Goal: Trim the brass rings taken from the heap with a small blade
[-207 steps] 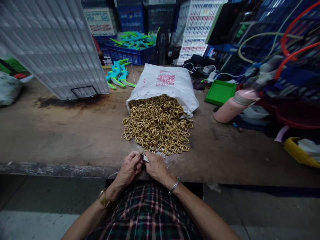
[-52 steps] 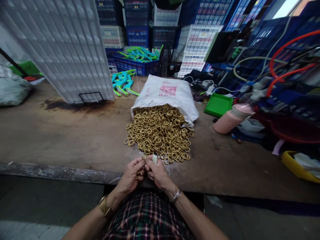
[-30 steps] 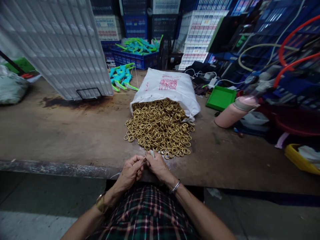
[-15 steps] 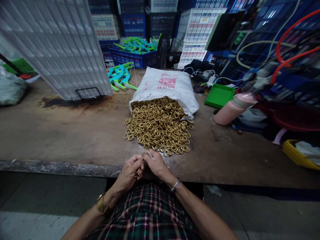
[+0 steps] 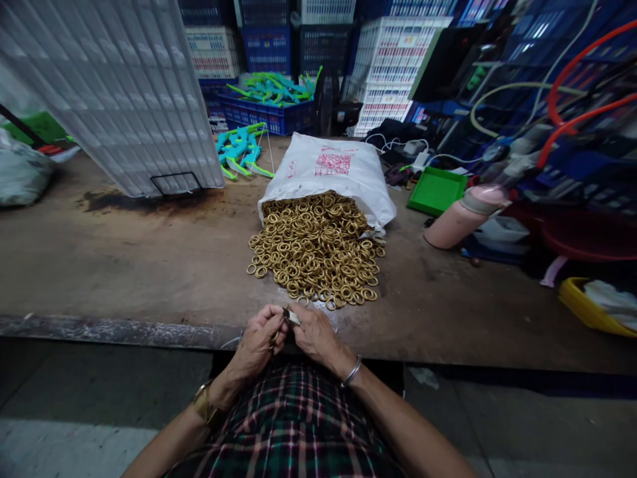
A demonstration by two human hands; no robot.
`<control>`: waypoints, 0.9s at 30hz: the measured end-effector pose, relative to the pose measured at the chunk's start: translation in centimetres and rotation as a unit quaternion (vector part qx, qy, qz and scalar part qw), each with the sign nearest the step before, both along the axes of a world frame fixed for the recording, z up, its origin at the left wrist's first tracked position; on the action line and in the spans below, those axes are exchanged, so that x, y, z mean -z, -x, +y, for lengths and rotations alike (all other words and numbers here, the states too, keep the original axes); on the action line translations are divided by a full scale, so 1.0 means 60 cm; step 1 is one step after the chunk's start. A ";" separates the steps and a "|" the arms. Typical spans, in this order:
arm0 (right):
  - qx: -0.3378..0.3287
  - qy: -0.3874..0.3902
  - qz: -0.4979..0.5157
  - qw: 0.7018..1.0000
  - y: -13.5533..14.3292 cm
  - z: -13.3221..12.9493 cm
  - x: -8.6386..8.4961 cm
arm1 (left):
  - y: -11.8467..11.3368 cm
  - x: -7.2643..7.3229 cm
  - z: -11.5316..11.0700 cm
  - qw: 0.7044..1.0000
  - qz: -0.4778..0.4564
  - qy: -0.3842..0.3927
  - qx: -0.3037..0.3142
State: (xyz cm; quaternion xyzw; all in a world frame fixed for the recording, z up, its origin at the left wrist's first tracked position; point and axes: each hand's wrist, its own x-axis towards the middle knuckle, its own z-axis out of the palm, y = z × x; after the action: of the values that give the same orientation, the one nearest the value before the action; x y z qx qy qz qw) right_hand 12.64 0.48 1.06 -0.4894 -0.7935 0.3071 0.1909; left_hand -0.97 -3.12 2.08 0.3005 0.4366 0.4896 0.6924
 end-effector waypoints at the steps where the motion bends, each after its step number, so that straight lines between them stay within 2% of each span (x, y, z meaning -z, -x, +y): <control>1: -0.011 -0.010 -0.020 1.000 0.000 -0.002 0.003 | 0.001 0.001 0.000 1.000 0.008 -0.004 -0.001; 7: -0.017 -0.036 -0.108 0.993 0.005 -0.004 0.011 | 0.008 0.001 -0.001 0.997 0.068 -0.024 0.001; 12: -0.047 -0.026 -0.120 0.991 0.006 -0.003 0.009 | 0.009 -0.003 -0.008 0.995 0.090 -0.034 -0.007; 14: -0.039 -0.018 -0.139 0.989 0.004 0.000 0.007 | 0.009 -0.009 -0.016 0.996 0.087 -0.033 -0.001; 17: 0.014 -0.016 -0.178 0.984 -0.003 0.006 0.005 | 0.011 -0.021 -0.026 0.998 0.048 -0.037 0.027; 20: 0.068 -0.038 -0.184 0.980 -0.011 0.010 0.006 | 0.015 -0.027 -0.024 0.998 -0.046 -0.013 0.029; 23: 0.114 -0.057 -0.169 0.977 -0.012 0.012 0.011 | 0.022 -0.018 -0.014 0.991 -0.125 0.053 -0.001; 27: 0.133 -0.053 -0.187 0.972 -0.003 0.016 0.007 | 0.027 -0.001 -0.007 0.986 -0.131 0.099 -0.035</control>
State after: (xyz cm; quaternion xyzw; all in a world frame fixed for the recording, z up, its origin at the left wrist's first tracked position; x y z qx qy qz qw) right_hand 12.82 1.47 0.63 -0.6285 -0.7581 0.1395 0.1042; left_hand -2.57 -3.51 2.15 0.1483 0.3987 0.5032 0.7522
